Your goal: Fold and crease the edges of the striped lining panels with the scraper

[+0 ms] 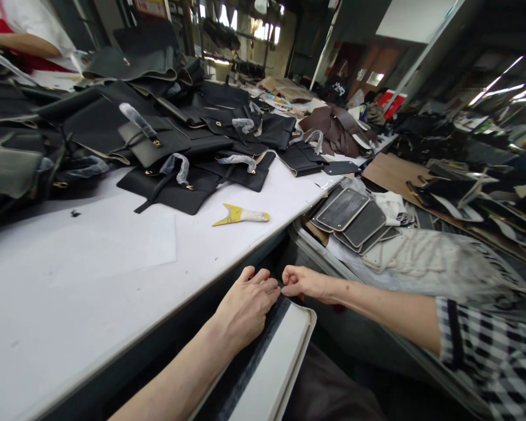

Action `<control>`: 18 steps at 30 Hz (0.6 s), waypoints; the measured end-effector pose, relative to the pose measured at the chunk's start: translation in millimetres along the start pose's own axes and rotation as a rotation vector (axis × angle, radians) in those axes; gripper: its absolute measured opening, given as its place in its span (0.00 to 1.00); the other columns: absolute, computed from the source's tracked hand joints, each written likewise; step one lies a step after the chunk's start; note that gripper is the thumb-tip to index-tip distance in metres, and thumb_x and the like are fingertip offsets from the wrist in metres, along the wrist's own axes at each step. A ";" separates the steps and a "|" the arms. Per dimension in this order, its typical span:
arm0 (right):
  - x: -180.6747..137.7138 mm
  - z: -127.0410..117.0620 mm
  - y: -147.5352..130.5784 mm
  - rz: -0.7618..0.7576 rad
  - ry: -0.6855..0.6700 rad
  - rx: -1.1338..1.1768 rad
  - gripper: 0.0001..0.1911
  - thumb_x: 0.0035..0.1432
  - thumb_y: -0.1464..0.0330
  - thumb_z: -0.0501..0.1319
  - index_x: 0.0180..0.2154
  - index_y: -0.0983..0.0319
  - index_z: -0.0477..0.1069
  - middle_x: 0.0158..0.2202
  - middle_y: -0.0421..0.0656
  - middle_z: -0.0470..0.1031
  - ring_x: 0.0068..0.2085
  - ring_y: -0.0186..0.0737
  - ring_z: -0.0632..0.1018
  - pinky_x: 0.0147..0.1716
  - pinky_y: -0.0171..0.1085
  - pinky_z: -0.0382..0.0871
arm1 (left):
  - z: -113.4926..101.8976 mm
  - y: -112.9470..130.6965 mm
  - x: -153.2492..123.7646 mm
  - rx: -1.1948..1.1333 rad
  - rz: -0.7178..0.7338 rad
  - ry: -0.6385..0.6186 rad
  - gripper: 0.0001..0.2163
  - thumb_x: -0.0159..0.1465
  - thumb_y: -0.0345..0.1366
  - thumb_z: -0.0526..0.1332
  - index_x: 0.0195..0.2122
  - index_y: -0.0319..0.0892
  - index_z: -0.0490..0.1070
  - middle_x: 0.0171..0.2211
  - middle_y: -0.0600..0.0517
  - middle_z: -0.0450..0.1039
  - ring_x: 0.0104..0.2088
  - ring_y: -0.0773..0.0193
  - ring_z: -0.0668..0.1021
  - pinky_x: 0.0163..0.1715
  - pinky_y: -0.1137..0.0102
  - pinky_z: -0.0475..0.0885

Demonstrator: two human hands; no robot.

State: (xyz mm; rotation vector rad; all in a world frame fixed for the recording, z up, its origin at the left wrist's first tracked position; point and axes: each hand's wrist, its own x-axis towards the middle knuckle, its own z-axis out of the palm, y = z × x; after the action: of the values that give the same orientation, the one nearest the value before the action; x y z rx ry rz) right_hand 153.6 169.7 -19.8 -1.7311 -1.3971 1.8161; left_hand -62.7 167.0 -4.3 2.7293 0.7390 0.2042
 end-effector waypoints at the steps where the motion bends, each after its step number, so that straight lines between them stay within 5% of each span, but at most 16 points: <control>1: -0.1 0.7 -0.6 0.001 0.007 0.005 0.14 0.44 0.68 0.67 0.31 0.61 0.63 0.23 0.33 0.64 0.24 0.30 0.64 0.22 0.31 0.56 | 0.1 0.5 0.5 -0.004 -0.002 0.002 0.13 0.58 0.23 0.55 0.42 0.41 0.70 0.43 0.49 0.75 0.49 0.55 0.69 0.49 0.56 0.55; 9: -9.2 8.6 17.1 -0.065 0.059 0.192 0.20 0.43 0.60 0.71 0.32 0.62 0.66 0.23 0.32 0.62 0.25 0.28 0.60 0.24 0.32 0.50 | -2.9 14.6 -2.0 -0.028 -0.069 0.056 0.14 0.59 0.23 0.56 0.43 0.43 0.71 0.42 0.50 0.76 0.48 0.57 0.71 0.51 0.57 0.56; 18: -11.6 8.0 57.7 -0.048 0.055 0.440 0.24 0.47 0.50 0.70 0.31 0.62 0.67 0.26 0.36 0.65 0.27 0.31 0.65 0.30 0.33 0.60 | -10.5 53.6 -36.8 -0.019 -0.219 0.096 0.16 0.66 0.27 0.53 0.54 0.47 0.66 0.56 0.52 0.69 0.55 0.58 0.69 0.53 0.59 0.58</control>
State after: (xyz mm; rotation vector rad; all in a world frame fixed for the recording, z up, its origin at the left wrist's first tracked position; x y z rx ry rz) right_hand 173.0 128.7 -58.2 -1.4907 -0.9178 1.8596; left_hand -71.3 106.9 21.1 2.6103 1.0486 0.2925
